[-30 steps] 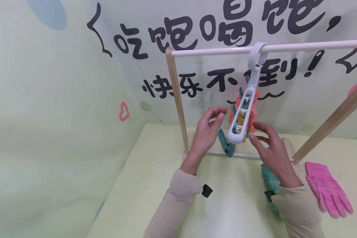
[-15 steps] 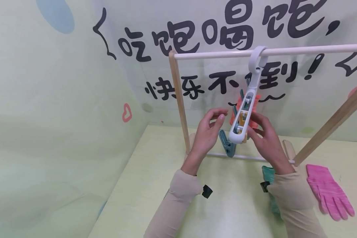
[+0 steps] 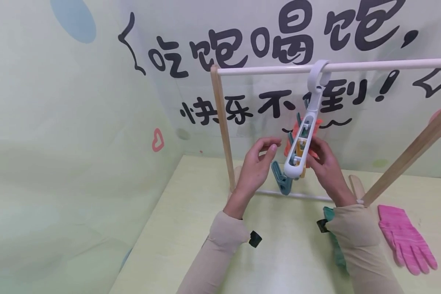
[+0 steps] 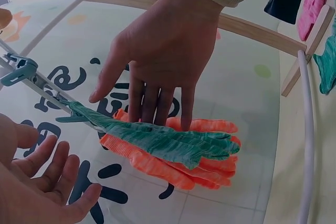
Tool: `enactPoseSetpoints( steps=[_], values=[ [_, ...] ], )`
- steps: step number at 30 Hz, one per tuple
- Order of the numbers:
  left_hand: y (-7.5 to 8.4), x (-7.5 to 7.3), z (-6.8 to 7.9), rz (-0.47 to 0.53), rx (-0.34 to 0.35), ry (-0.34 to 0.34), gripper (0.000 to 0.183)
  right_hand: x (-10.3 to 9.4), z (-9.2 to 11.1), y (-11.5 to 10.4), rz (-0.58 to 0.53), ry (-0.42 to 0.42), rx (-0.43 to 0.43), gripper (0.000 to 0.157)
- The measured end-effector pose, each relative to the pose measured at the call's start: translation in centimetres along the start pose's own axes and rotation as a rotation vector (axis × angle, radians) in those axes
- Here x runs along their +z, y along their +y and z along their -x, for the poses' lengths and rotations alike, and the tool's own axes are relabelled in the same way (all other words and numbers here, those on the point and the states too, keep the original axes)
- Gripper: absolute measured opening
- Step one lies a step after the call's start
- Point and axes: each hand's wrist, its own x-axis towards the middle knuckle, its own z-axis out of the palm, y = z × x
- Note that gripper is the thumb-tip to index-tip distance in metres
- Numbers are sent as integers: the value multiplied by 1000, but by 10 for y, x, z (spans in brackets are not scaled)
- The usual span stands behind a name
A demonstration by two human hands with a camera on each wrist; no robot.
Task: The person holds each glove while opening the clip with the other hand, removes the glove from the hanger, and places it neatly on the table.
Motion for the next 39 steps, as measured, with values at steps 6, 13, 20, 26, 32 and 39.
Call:
enactPoseSetpoints(
  steps=[6, 13, 20, 26, 32, 39],
  values=[
    [2, 1, -5, -15, 5, -3, 32, -2, -2, 3, -20, 41, 25, 62],
    [0, 2, -16, -65, 34, -16, 34, -2, 1, 5, -35, 34, 6, 35],
    [-2, 4, -28, -95, 58, -50, 37, 1, 3, 5, -165, 39, -7, 22],
    [3, 7, -35, -122, 90, -71, 36, 1, 2, 4, -243, 32, 11, 21],
    [9, 11, -39, -120, 114, -92, 35, 0, 3, 4, -192, 7, 23, 25],
    [14, 16, -45, -114, 110, -73, 41, 2, 2, 5, -159, 15, 18, 21]
  ],
)
